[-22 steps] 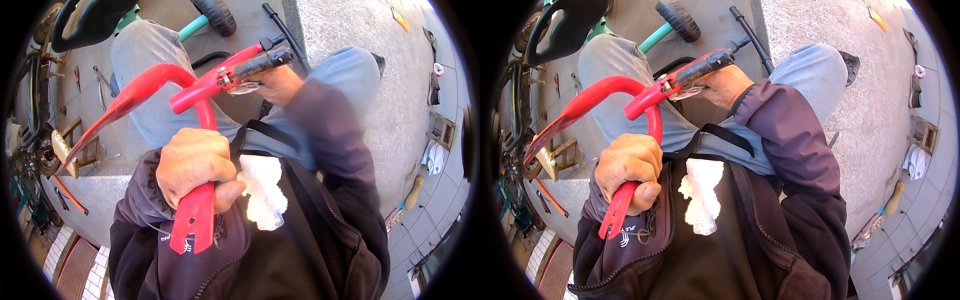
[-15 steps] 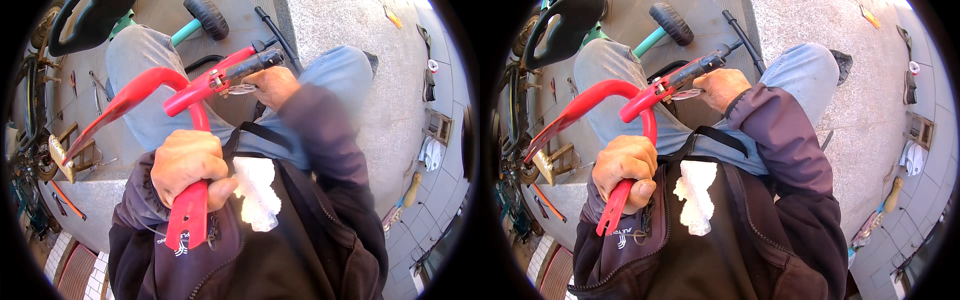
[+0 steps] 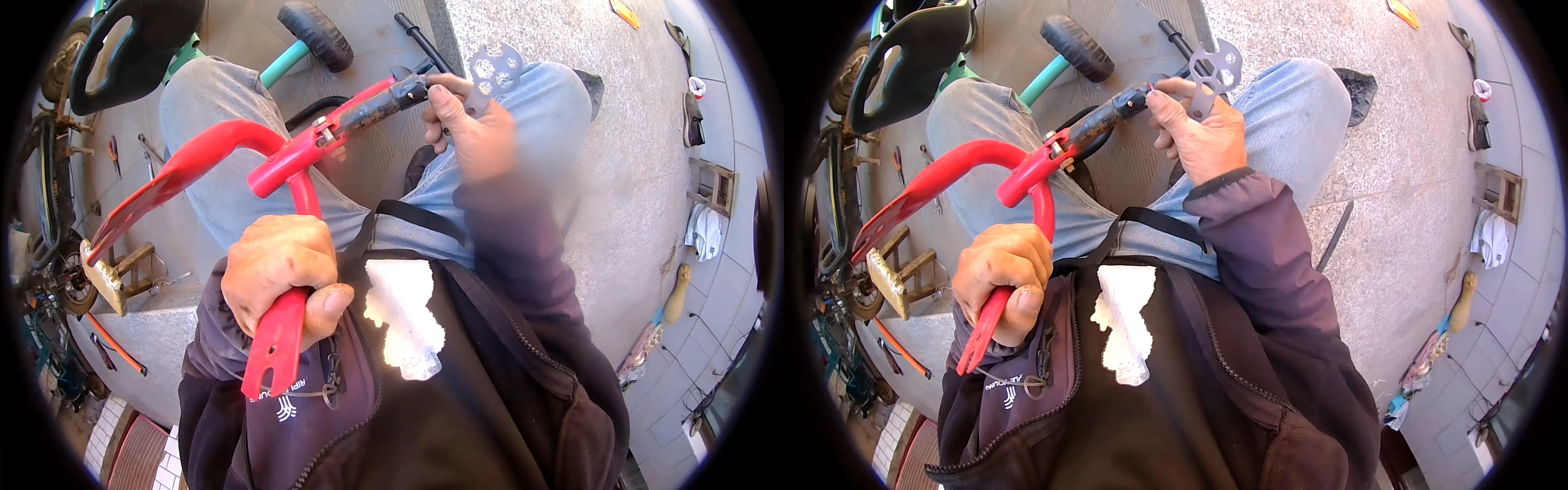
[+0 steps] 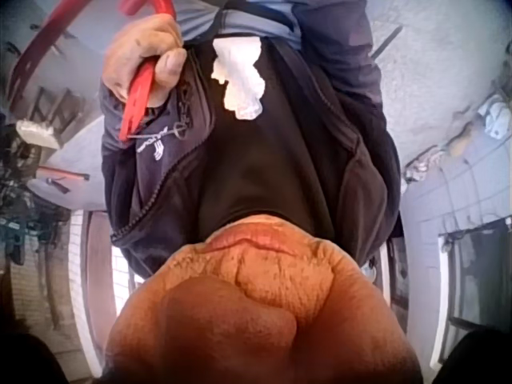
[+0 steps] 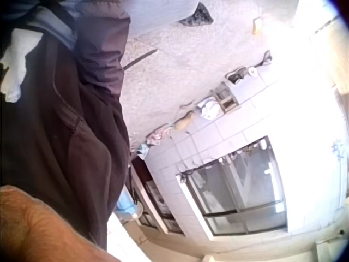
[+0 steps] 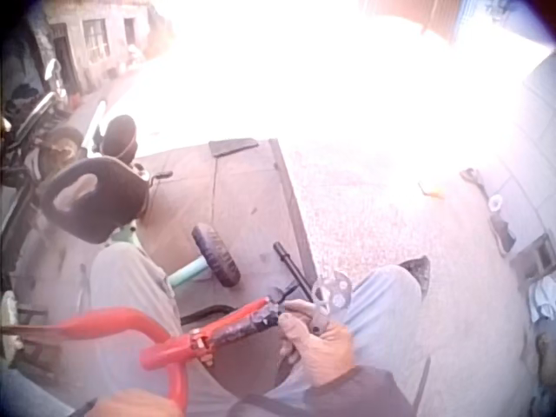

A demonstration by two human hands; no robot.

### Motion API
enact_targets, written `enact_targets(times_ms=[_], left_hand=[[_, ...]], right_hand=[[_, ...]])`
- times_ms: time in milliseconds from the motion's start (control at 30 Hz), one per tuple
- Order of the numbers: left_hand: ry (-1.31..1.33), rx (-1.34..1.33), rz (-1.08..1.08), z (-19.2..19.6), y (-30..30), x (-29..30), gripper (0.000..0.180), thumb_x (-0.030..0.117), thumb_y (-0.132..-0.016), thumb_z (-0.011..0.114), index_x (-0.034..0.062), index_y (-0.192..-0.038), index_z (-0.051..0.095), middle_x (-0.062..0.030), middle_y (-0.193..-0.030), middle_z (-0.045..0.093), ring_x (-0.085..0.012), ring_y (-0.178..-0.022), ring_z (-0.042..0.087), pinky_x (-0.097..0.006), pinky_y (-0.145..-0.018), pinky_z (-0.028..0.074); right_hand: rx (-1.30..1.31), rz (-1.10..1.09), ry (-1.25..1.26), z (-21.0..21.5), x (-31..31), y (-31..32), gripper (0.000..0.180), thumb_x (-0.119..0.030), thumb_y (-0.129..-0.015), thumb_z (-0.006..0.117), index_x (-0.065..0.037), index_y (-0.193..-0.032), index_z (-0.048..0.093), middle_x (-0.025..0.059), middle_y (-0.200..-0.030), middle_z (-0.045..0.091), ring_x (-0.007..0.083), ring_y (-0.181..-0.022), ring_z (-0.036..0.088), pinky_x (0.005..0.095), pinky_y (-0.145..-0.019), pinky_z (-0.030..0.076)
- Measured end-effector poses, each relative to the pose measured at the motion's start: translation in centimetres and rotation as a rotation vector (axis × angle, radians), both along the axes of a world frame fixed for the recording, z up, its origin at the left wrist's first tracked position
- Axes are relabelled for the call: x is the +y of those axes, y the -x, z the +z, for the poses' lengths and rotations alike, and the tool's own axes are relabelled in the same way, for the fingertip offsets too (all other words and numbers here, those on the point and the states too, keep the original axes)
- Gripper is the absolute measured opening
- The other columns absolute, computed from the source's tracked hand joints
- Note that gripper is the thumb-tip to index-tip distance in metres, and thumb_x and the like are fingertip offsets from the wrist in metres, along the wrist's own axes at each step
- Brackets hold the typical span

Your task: The person attaches a red bicycle fork to a black handlebar stem using a multi-tool. They insert the fork into the stem, align the components, and tighten the securing bolts to complete the assembly.

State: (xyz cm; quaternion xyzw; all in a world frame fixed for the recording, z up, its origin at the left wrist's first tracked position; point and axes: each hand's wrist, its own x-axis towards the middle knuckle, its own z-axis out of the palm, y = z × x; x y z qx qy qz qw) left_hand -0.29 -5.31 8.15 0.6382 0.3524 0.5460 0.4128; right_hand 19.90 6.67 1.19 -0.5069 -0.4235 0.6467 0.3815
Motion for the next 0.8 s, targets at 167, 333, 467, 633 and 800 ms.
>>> enact_targets(times_ms=[167,333,467,633,800], left_hand=[[-0.031,0.086,-0.047,0.0,0.2,0.1,0.014,0.009,-0.084,0.062,0.0043,-0.078,0.05,-0.0038,-0.056,0.05,-0.0179,-0.045,0.047,-0.032,-0.044,0.039],[-0.023,0.074,-0.032,0.2,0.0,0.0,0.014,0.008,-0.085,0.061,0.0043,-0.078,0.05,-0.0039,-0.056,0.05,-0.0179,-0.045,0.047,-0.032,-0.044,0.039],[-0.034,0.009,0.063,-0.2,-0.4,-0.3,0.012,0.001,-0.08,0.065,0.0031,-0.076,0.053,-0.0056,-0.057,0.05,-0.0192,-0.044,0.047,-0.032,-0.043,0.036],[-0.027,-0.051,0.123,-0.6,-0.6,-0.5,0.013,-0.003,-0.077,0.066,0.0025,-0.075,0.054,-0.0059,-0.057,0.049,-0.0195,-0.044,0.047,-0.032,-0.042,0.035],[-0.015,-0.01,0.049,-0.2,-0.4,-0.3,0.015,-0.003,-0.077,0.066,0.0033,-0.075,0.053,-0.0057,-0.056,0.048,-0.02,-0.043,0.046,-0.032,-0.042,0.034]], right_hand=[[0.171,0.263,0.066,0.6,1.4,0.1,0.039,-0.022,-0.093,0.067,-0.001,-0.124,0.059,0.0074,-0.084,0.064,0.0109,-0.061,0.057,0.0231,-0.053,0.045],[0.228,0.302,0.033,-0.9,1.9,0.7,0.035,-0.012,-0.086,0.074,0.0,-0.116,0.062,0.0054,-0.085,0.064,0.0102,-0.064,0.06,0.0222,-0.052,0.049],[0.166,0.247,-0.021,-0.4,1.2,1.5,0.028,-0.01,-0.088,0.071,0.001,-0.113,0.063,0.006,-0.082,0.063,0.0104,-0.065,0.059,0.0231,-0.055,0.048],[0.128,0.205,-0.011,0.0,1.0,2.0,0.028,-0.011,-0.086,0.074,-0.002,-0.11,0.062,0.0038,-0.078,0.062,0.0092,-0.061,0.059,0.0225,-0.051,0.05],[0.258,0.21,0.029,-0.7,1.0,1.5,0.035,-0.011,-0.085,0.075,-0.001,-0.114,0.059,0.0053,-0.079,0.063,0.0102,-0.058,0.059,0.0233,-0.048,0.049]])
